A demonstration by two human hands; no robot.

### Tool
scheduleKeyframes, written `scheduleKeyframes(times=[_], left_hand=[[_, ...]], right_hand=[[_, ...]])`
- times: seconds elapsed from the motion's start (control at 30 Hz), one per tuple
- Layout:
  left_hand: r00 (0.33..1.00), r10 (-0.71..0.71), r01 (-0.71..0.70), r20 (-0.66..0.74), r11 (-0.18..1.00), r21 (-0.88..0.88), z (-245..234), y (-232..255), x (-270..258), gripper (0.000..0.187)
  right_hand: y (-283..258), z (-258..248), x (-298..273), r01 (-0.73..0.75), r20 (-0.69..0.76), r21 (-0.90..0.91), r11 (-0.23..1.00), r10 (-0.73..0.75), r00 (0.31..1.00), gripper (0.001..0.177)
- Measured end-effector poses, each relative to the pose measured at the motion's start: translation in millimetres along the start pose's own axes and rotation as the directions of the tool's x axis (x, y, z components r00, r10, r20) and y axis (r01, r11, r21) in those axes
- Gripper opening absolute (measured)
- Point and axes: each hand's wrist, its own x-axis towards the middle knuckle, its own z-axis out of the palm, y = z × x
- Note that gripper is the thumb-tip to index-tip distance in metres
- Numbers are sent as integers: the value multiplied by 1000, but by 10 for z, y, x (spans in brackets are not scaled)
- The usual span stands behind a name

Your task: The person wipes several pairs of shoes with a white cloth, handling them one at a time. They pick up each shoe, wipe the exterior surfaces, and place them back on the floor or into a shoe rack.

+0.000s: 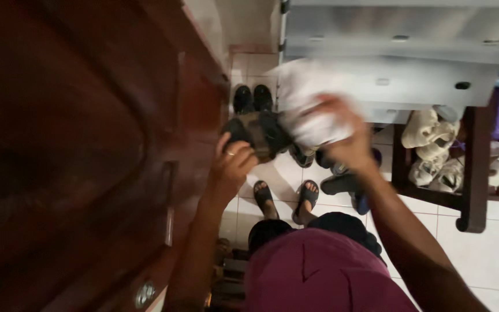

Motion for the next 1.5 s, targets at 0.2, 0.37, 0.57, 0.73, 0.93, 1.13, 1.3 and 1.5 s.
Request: scheduleKeyframes(times=[0.2,0.37,0.57,0.73,0.93,1.13,1.3,1.5], left_hand=[[975,219,-215,46,973,-78,-39,152,322,7],[925,345,-332,159,937,-103,129,314,356,10],[911,163,-91,378,975,-202,412,296,281,11],[979,202,-195,42,972,-129,140,338,329,15],[967,253,-250,11,961,-117,189,468,429,24],[986,79,-107,-147,975,-193,87,492,411,27],[978,131,-162,-163,967,-198,24,532,564,27],[981,8,-46,-193,981,-190,-54,376,604,30]], right_hand=[[247,19,376,62,516,-74,995,-15,856,61],[419,-227,449,-107,370,-332,937,233,899,43],[-79,-8,93,270,265,245,931,-332,905,44],[411,-527,74,122,616,-323,938,111,780,37],[24,-395,222,41,412,241,970,-141,900,33],[204,-328,38,327,523,-316,891,-124,843,50],[78,-340,60,108,244,49,993,-117,963,36],[155,-393,-103,107,432,206,973,-188,882,42]])
